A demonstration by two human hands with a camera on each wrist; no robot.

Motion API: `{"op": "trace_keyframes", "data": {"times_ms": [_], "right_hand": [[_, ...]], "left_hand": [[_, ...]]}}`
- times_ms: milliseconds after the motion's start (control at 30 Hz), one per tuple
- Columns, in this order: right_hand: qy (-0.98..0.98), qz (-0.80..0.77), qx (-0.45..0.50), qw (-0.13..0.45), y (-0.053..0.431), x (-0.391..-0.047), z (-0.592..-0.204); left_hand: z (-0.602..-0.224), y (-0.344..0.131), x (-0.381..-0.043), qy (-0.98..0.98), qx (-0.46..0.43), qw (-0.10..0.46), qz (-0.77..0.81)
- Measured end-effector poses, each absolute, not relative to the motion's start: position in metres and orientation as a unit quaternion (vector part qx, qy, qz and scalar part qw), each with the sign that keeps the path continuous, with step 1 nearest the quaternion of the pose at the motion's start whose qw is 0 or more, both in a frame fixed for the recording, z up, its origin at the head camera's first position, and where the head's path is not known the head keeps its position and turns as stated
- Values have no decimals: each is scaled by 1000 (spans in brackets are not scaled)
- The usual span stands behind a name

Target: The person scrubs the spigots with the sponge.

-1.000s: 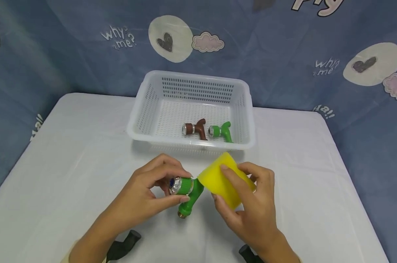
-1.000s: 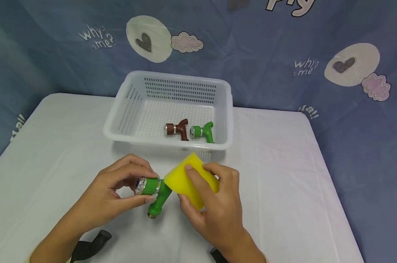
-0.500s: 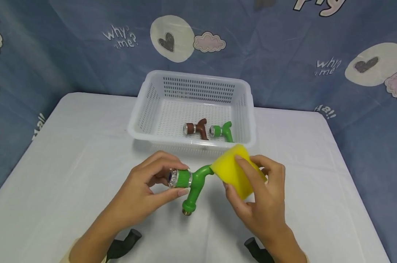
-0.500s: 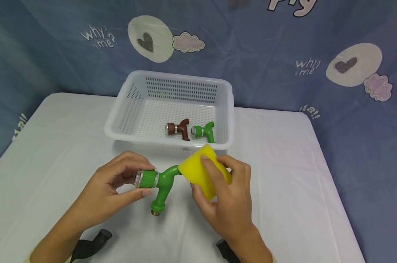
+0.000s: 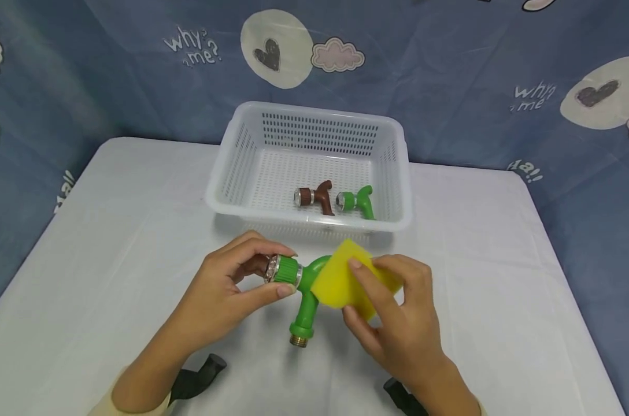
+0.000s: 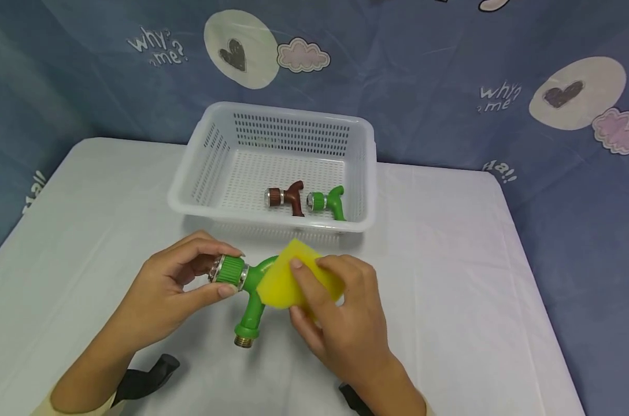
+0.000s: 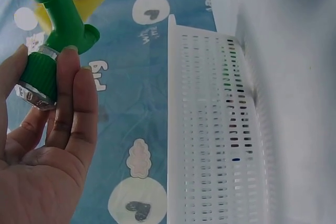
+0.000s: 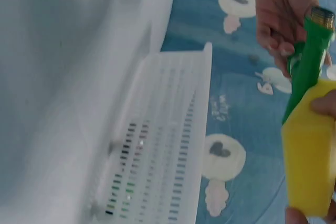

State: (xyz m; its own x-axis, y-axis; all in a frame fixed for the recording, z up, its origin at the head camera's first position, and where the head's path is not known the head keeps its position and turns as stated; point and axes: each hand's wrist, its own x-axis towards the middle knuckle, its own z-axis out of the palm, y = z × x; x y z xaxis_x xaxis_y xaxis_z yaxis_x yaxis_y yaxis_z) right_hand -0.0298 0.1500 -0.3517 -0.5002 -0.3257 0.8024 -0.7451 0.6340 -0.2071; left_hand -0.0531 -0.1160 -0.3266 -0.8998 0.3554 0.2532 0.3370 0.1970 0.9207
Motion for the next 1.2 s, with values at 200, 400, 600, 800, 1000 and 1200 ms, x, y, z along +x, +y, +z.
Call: {"op": "trace_keyframes", "data": {"times_ms": [200,400,600,800,1000,1200], "right_hand": [[-807,281,331,400,149,-31,-349],[-789,281,389,384,141,-29,-354],[-834,272,307,369,155,-34,-353],[-813,298,303,398,156,-35,-348],[-803,285,341,396,150,-34,-348],[-824,295,283,392,158,-37,-348]], "left_hand": [[-327,-116,-56,775,212,-5,596],[-330,-117,-56,774,216,-2,595],[-327,-117,-56,759,212,23,615],[-326,-117,-54,747,215,26,628],[-326,-116,-54,741,228,23,631],[-326,-115,-52,743,237,2,626]]}}
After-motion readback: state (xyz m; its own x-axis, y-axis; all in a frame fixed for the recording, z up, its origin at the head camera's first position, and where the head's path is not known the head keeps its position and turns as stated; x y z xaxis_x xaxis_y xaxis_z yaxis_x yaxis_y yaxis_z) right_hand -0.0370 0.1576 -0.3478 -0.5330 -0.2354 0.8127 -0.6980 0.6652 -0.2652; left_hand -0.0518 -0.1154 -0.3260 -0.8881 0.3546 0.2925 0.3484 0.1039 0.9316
